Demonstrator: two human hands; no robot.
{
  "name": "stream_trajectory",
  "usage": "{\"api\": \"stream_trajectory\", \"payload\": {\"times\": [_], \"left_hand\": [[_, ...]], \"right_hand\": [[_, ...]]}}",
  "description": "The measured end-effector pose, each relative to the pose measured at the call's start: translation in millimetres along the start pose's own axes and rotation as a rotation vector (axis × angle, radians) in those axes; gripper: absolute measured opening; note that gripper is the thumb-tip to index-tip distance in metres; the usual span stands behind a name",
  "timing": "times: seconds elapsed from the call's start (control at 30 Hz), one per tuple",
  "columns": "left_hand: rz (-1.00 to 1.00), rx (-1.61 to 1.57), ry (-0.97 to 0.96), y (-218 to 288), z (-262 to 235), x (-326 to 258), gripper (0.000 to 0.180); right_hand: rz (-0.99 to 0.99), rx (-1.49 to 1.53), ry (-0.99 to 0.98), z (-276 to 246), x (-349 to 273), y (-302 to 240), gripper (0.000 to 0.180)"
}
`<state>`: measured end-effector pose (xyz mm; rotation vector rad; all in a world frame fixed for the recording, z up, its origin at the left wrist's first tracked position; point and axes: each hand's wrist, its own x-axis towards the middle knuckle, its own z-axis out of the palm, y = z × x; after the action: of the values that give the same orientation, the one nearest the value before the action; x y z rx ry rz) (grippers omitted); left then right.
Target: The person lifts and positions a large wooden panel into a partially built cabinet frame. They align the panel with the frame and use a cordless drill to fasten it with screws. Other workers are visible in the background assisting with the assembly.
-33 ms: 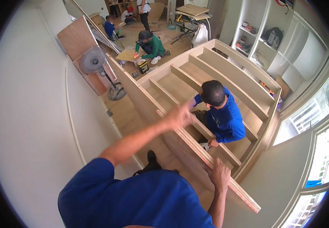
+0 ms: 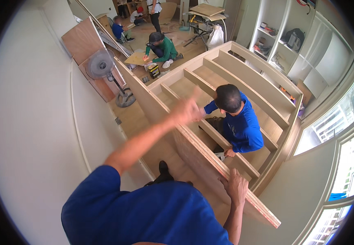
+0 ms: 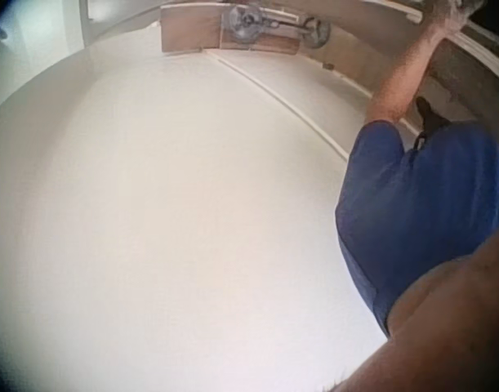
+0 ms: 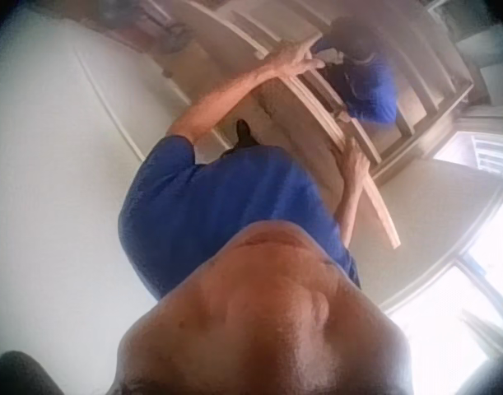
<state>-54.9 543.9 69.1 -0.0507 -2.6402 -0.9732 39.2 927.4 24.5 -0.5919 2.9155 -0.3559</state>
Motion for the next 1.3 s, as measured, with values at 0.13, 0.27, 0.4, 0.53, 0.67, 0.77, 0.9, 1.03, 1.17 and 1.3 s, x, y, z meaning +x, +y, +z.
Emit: {"api": "stream_trajectory", "payload": {"times": [0.13,0.27,0.4,0.53,0.67,0.77,0.9,1.03,1.17,1.3], "left_hand": [[-0.334,0.060,0.267,-66,-168,93,0.110],[-0.573,0.005,0.367,-76,-226,119,0.092],[-0.479,-0.199,0.086,-93,-192,103,0.051],[-0.236,-0.007,-0.165,-96,-89,47,0.044],[0.024,-0.005,-0.228,-57,10,-15,0.035],[0.142,0.194,-0.279,-37,37,-37,0.042],[0.058,0.262,-0.258,-27,44,-43,0.039],[0.033,0.264,-0.189,-34,47,-47,0.037],[0.011,0.250,-0.158,-35,52,-47,0.036],[0.021,0.245,-0.154,-37,53,-46,0.035]], "right_hand": [[-0.012,0.006,0.021,-4,9,-13,0.055],[-0.027,0.033,0.078,2,5,-9,0.055],[-0.023,0.036,0.074,2,5,-8,0.055],[0.003,0.045,0.014,-3,8,-11,0.056],[-0.010,0.029,0.046,-1,8,-7,0.056],[-0.011,0.031,0.024,-2,9,-8,0.057],[0.018,0.014,0.007,-2,8,-9,0.058],[0.024,0.011,-0.004,-4,9,-10,0.058],[0.017,0.030,0.028,-1,9,-10,0.057],[0.010,0.023,0.027,-2,10,-10,0.057]]}}
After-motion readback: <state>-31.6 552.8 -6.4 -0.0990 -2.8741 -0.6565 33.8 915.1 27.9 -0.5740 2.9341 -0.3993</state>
